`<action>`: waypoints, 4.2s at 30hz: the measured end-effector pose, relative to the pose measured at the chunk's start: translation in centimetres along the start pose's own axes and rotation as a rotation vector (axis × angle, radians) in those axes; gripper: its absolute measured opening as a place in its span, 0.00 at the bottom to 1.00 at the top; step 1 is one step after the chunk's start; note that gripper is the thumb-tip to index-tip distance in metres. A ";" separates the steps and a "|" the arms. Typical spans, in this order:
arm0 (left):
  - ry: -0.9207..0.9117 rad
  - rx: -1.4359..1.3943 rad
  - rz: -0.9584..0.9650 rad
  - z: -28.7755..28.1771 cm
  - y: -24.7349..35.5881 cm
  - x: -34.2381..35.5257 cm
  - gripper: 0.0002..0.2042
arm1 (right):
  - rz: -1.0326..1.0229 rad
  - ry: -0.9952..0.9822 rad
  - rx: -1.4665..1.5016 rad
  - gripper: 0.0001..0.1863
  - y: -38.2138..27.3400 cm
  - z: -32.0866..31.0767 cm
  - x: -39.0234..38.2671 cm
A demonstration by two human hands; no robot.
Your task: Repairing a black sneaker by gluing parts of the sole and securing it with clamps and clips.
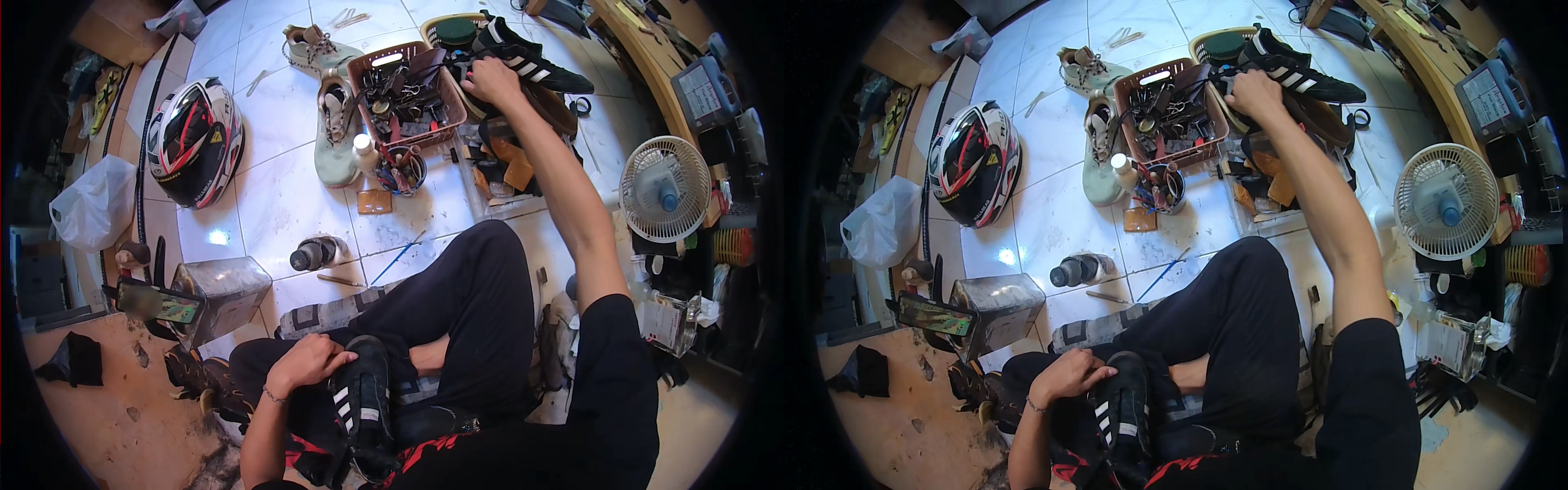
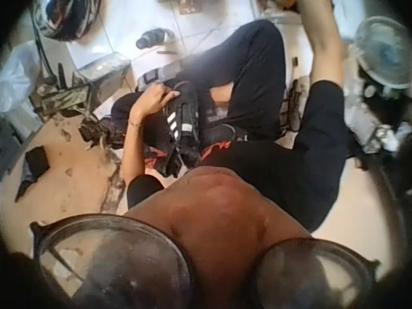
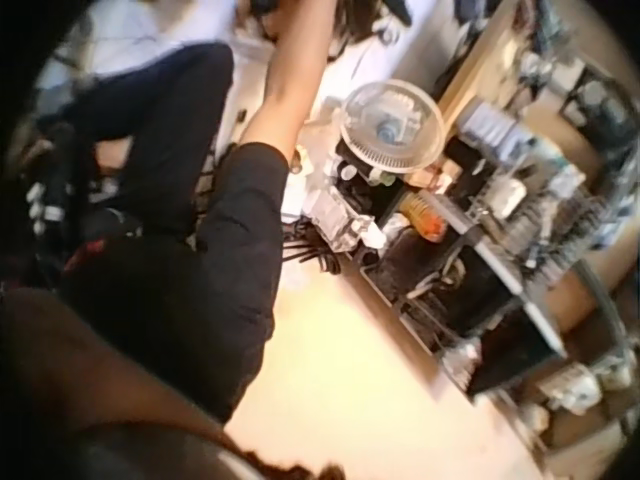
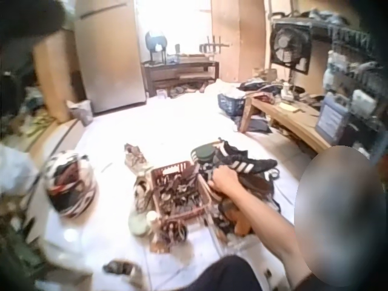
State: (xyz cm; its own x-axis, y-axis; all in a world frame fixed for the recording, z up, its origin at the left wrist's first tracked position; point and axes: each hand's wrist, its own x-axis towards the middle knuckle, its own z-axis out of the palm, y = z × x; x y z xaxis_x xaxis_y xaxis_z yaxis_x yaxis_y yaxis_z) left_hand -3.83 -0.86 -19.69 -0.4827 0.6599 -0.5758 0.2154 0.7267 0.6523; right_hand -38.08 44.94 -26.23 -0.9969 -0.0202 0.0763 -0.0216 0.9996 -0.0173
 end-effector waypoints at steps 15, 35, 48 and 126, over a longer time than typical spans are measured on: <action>-0.004 0.003 -0.014 0.1 0.1 0.1 0.24 | 0.456 -0.016 0.321 0.32 -1.9 0.9 3.8; 0.128 0.173 0.044 2.9 -0.9 -0.7 0.20 | -0.050 0.466 0.579 0.18 2.5 -14.5 -23.4; 0.143 0.206 0.011 2.7 -0.1 -1.9 0.27 | -0.354 0.175 0.638 0.09 -4.6 -13.4 -38.8; 0.491 -0.984 0.165 12.2 7.8 -11.8 0.29 | -0.074 -0.147 2.187 0.25 -10.2 -15.8 -35.6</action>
State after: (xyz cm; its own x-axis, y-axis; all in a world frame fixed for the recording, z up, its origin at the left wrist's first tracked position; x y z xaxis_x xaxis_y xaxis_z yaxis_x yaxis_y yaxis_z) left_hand 13.91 -0.67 -13.86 -0.8406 0.4296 -0.3299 -0.3541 0.0249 0.9349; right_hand -1.18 35.75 -13.01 -0.9853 -0.1530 0.0764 0.0289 -0.5891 -0.8075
